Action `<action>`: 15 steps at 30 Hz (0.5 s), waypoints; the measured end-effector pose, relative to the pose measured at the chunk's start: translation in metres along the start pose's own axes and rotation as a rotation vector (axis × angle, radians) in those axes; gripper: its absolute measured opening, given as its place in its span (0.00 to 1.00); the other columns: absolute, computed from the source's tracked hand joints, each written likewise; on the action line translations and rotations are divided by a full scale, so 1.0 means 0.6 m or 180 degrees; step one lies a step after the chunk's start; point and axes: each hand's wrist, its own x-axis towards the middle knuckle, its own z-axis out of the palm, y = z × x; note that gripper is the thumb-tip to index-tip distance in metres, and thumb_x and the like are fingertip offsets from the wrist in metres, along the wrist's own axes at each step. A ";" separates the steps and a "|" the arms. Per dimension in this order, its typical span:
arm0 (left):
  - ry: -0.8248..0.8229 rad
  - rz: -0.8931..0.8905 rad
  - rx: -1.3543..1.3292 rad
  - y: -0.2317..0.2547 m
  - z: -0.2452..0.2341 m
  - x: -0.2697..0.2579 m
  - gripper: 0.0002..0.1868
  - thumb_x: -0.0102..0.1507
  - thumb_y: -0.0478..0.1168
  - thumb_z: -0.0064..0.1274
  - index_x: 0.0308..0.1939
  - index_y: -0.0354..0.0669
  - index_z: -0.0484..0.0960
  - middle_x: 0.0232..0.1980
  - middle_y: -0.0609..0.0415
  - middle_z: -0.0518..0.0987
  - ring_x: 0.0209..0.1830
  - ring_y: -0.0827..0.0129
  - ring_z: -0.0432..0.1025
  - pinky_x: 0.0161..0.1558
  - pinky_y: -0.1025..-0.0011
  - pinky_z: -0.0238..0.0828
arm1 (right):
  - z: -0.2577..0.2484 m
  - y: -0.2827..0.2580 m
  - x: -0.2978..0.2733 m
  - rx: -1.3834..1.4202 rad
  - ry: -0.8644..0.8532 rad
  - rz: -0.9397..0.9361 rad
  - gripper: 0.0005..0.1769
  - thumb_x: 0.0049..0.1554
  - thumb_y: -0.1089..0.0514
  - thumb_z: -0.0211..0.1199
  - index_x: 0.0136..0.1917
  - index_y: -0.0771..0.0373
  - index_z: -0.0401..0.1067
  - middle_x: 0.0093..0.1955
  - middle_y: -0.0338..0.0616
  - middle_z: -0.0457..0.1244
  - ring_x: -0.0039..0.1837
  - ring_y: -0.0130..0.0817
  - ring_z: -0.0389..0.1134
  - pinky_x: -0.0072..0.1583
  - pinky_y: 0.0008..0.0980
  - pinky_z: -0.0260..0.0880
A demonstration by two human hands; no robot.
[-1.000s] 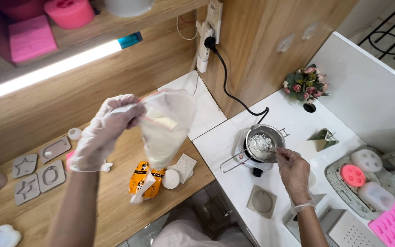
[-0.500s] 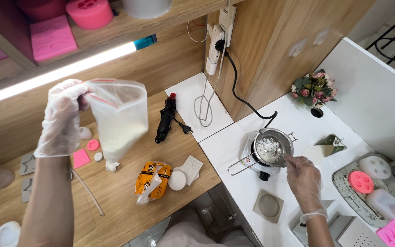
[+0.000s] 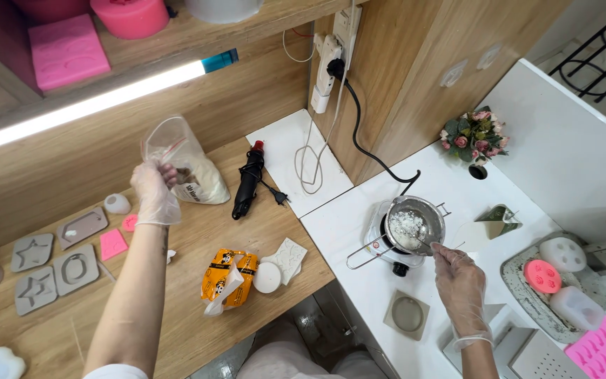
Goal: Preparing wax flakes in a melting pot for candle making.
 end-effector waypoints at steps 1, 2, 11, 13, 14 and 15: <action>-0.0077 0.0155 -0.0026 -0.005 -0.004 0.004 0.07 0.68 0.40 0.45 0.44 0.40 0.74 0.28 0.59 0.77 0.20 0.78 0.70 0.20 0.82 0.66 | -0.001 0.002 -0.002 0.0066 0.0000 -0.0027 0.12 0.58 0.65 0.63 0.55 0.61 0.81 0.49 0.43 0.72 0.35 0.32 0.65 0.40 0.31 0.67; -0.0154 0.0310 -0.0053 -0.010 -0.008 0.007 0.10 0.68 0.42 0.47 0.46 0.40 0.71 0.29 0.59 0.77 0.19 0.78 0.69 0.21 0.81 0.65 | -0.002 0.004 -0.004 0.0133 0.0001 -0.0054 0.12 0.58 0.66 0.63 0.55 0.63 0.81 0.49 0.43 0.71 0.37 0.33 0.66 0.40 0.30 0.67; -0.0384 0.0237 0.0593 0.077 0.021 -0.108 0.12 0.70 0.49 0.48 0.35 0.50 0.74 0.24 0.65 0.67 0.21 0.80 0.62 0.24 0.80 0.59 | -0.007 -0.003 -0.008 0.0189 -0.0035 0.0047 0.12 0.58 0.66 0.62 0.55 0.64 0.81 0.49 0.45 0.71 0.34 0.35 0.65 0.39 0.33 0.67; -0.1122 0.0389 0.0461 0.135 0.030 -0.256 0.11 0.70 0.46 0.47 0.34 0.48 0.74 0.26 0.63 0.68 0.24 0.79 0.63 0.29 0.80 0.60 | -0.012 -0.005 -0.007 0.0100 0.0064 0.0039 0.12 0.58 0.65 0.61 0.55 0.64 0.81 0.48 0.45 0.71 0.35 0.35 0.65 0.40 0.33 0.66; -0.1833 0.0534 0.0313 0.164 0.036 -0.329 0.10 0.69 0.43 0.46 0.34 0.46 0.74 0.27 0.62 0.69 0.27 0.78 0.64 0.33 0.79 0.60 | -0.015 -0.005 -0.006 0.0014 0.0143 0.0012 0.12 0.59 0.64 0.61 0.54 0.63 0.81 0.47 0.45 0.71 0.36 0.35 0.65 0.41 0.33 0.66; -0.1893 0.0512 0.0318 0.206 0.040 -0.401 0.10 0.69 0.43 0.46 0.34 0.46 0.74 0.27 0.62 0.69 0.27 0.78 0.64 0.33 0.79 0.60 | -0.013 0.001 -0.002 -0.0004 0.0184 0.0057 0.12 0.59 0.64 0.61 0.54 0.63 0.81 0.47 0.45 0.71 0.36 0.35 0.65 0.41 0.33 0.66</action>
